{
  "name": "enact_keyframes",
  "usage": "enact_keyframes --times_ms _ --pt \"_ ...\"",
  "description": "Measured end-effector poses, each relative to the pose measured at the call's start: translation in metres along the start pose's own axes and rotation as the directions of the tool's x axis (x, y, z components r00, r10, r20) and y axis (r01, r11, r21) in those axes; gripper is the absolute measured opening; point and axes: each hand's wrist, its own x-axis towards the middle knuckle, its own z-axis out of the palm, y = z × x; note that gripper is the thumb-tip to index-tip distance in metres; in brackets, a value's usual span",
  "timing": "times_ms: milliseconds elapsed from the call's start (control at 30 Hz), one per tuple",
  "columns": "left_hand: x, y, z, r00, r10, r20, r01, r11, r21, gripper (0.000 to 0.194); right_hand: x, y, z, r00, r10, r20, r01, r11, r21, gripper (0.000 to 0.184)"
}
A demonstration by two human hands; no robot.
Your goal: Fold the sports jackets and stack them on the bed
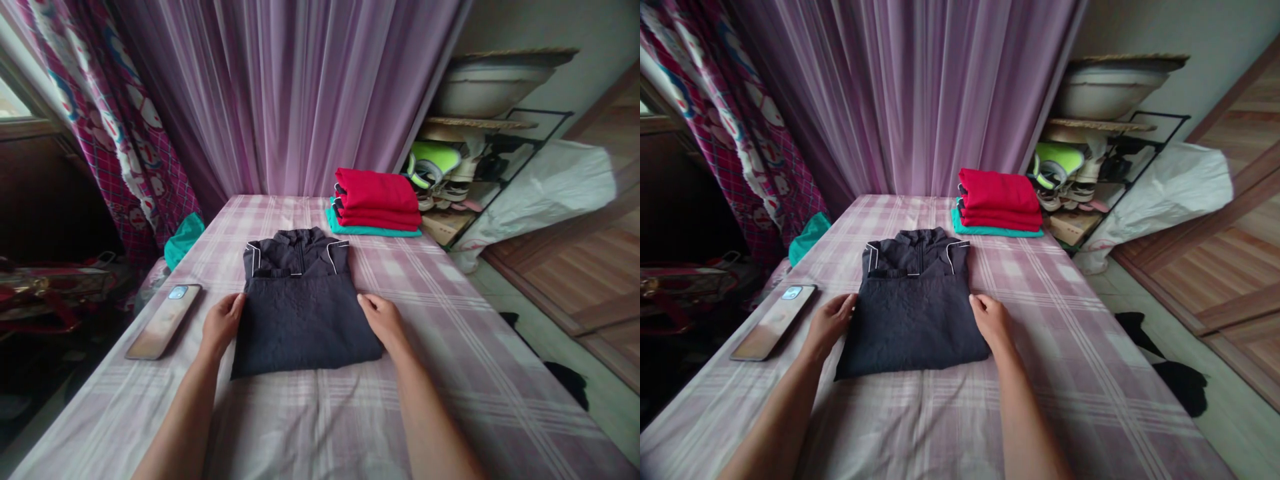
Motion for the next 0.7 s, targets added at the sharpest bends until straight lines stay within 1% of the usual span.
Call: enact_keyframes --times_ms 67,100,167,300,433,600,700 --pt "0.002 -0.005 0.001 1.0 -0.006 0.013 0.007 0.997 -0.075 0.061 0.0 0.002 0.002 1.0 -0.007 0.006 0.005 0.972 0.235 0.052" --pt "0.002 -0.007 0.0 1.0 -0.009 0.022 0.011 0.995 -0.095 0.062 0.001 0.002 0.002 1.0 -0.008 0.022 0.0 0.949 0.315 0.055" --pt "0.001 -0.007 -0.001 0.999 -0.006 0.039 0.01 0.994 -0.109 0.061 0.001 0.0 0.002 0.998 -0.002 0.069 -0.024 0.923 0.384 0.057" --pt "-0.002 -0.002 -0.003 0.998 0.02 0.055 -0.016 0.998 -0.061 0.057 0.002 -0.006 -0.001 0.993 0.004 0.12 -0.047 0.932 0.36 0.053" --pt "-0.006 0.005 -0.005 0.997 0.047 0.067 -0.047 0.999 0.005 0.055 0.001 -0.008 -0.003 0.989 -0.035 0.142 -0.011 0.951 0.308 0.053" --pt "-0.01 0.014 -0.006 0.992 0.045 0.12 -0.056 0.995 0.086 0.055 -0.001 -0.009 -0.001 0.984 -0.069 0.166 0.025 0.967 0.255 0.053" --pt "-0.012 0.016 -0.005 0.994 0.062 0.091 -0.07 0.994 0.08 0.052 -0.001 -0.011 0.0 0.976 -0.091 0.196 0.034 0.96 0.278 0.049"
